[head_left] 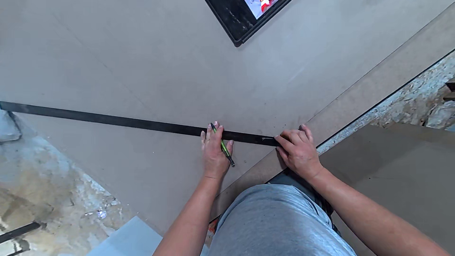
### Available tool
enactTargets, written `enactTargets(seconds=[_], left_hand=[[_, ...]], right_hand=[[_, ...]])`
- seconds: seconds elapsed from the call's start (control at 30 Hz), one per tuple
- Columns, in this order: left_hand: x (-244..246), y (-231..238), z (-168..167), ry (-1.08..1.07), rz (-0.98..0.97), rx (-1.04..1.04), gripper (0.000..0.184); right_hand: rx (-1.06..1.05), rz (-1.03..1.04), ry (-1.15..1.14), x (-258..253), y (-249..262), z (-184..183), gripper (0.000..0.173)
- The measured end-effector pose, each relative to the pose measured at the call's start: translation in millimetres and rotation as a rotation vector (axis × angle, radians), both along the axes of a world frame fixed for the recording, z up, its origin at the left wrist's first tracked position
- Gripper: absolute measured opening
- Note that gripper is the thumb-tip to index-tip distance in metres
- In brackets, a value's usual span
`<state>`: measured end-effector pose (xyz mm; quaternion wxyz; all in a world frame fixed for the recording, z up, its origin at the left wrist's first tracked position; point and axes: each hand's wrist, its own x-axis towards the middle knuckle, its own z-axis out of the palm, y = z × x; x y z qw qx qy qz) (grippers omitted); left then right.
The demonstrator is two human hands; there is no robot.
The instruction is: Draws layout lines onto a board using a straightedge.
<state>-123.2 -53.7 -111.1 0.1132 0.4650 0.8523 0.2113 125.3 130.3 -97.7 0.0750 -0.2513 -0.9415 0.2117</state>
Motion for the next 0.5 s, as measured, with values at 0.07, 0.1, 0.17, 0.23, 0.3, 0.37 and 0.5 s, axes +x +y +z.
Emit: enactTargets(seconds=[0.07,0.1,0.17,0.23,0.3,0.37,0.5], left_hand=[[0.0,-1.4,-1.9,0.011,0.005,-0.003,0.055],[0.2,-1.7,-2.9,0.016,0.009,-0.003,0.055],[1.6,-0.3,-2.8,0.024,0.026,0.012,0.054],[3.1,0.3,-3.5,0.023,0.035,0.019,0.053],[3.0,-0.6,-4.7,0.02,0.033,0.026,0.052],[1.9,-0.5,-5.1,0.019,0.026,0.036,0.052],[1.3,0.1,-4.1,0.011,0.026,0.05,0.052]], right_hand=[[-0.007,0.002,0.018,0.7,0.5,-2.0,0.03],[-0.012,-0.003,0.02,0.5,1.4,-1.8,0.029],[-0.029,-0.017,0.011,-1.4,3.4,-0.3,0.029],[-0.044,-0.024,-0.001,-2.9,3.7,1.2,0.03],[-0.056,-0.031,-0.004,-2.8,3.2,2.6,0.03],[-0.06,-0.034,-0.007,-3.2,4.0,3.3,0.029],[-0.055,-0.039,-0.002,-4.8,2.5,2.6,0.029]])
